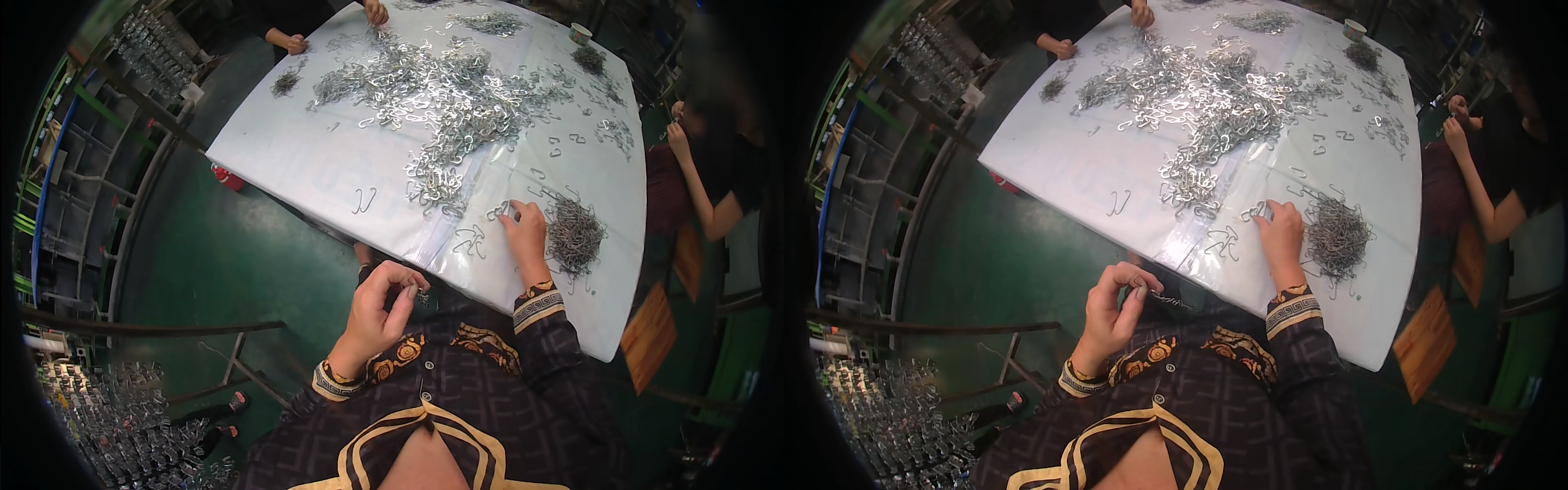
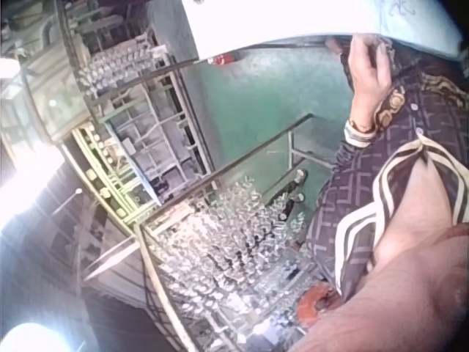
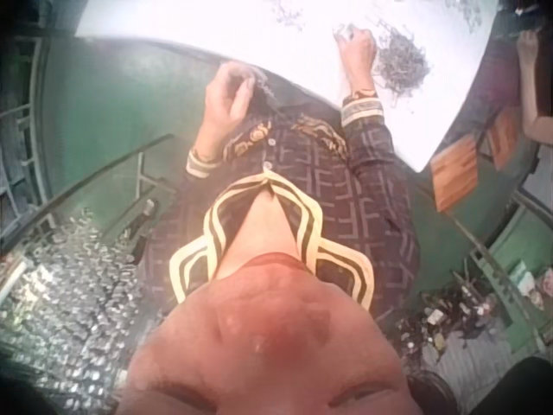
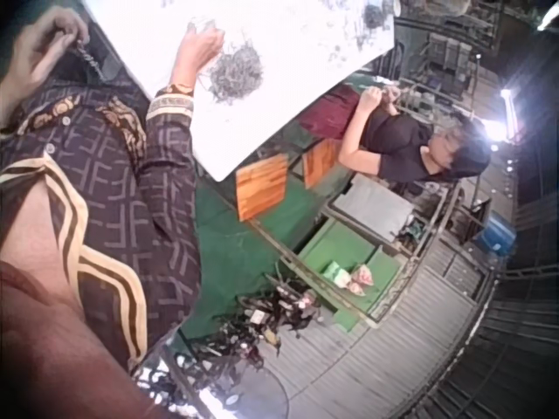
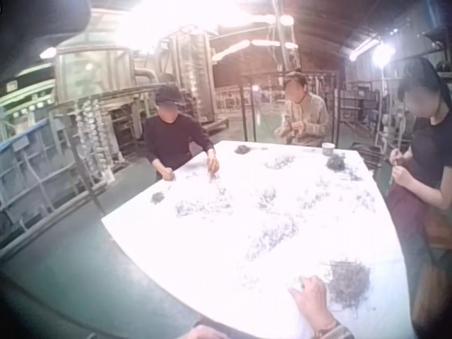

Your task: The person connects small metal links and hooks together to assemble chains, then hangs the finished chains onto a large metal rack. The person also sorts through a pile of metal links on a table.

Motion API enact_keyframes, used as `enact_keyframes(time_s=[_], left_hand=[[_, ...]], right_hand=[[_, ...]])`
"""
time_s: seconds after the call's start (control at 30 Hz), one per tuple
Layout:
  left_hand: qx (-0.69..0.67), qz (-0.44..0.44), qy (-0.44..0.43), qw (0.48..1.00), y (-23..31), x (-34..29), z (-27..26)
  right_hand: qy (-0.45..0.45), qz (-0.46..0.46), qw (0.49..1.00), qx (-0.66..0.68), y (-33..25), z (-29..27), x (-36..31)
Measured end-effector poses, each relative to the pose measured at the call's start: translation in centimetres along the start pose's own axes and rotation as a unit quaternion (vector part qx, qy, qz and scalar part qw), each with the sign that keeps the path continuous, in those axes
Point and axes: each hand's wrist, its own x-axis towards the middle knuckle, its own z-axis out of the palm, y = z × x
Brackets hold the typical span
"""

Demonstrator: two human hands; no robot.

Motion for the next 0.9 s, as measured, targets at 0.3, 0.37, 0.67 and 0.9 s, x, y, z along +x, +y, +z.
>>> enact_keyframes(time_s=[0.3,0.37,0.67,0.9], left_hand=[[-0.008,-0.012,-0.004,1.0,-0.6,-0.3,0.1],[-0.006,-0.014,-0.006,1.0,-0.6,-0.3,0.0],[-0.003,-0.035,0.006,0.999,-0.6,-0.5,0.0],[-0.021,-0.018,0.022,0.999,-0.7,-0.4,0.5]], right_hand=[[-0.016,-0.05,0.999,-0.001,0.3,-0.4,1.0],[-0.019,-0.049,0.998,-0.02,-0.2,-0.5,1.1],[0.026,-0.001,0.998,0.048,1.0,-0.1,1.7],[-0.079,0.134,0.901,0.406,-3.2,-3.8,0.2]])
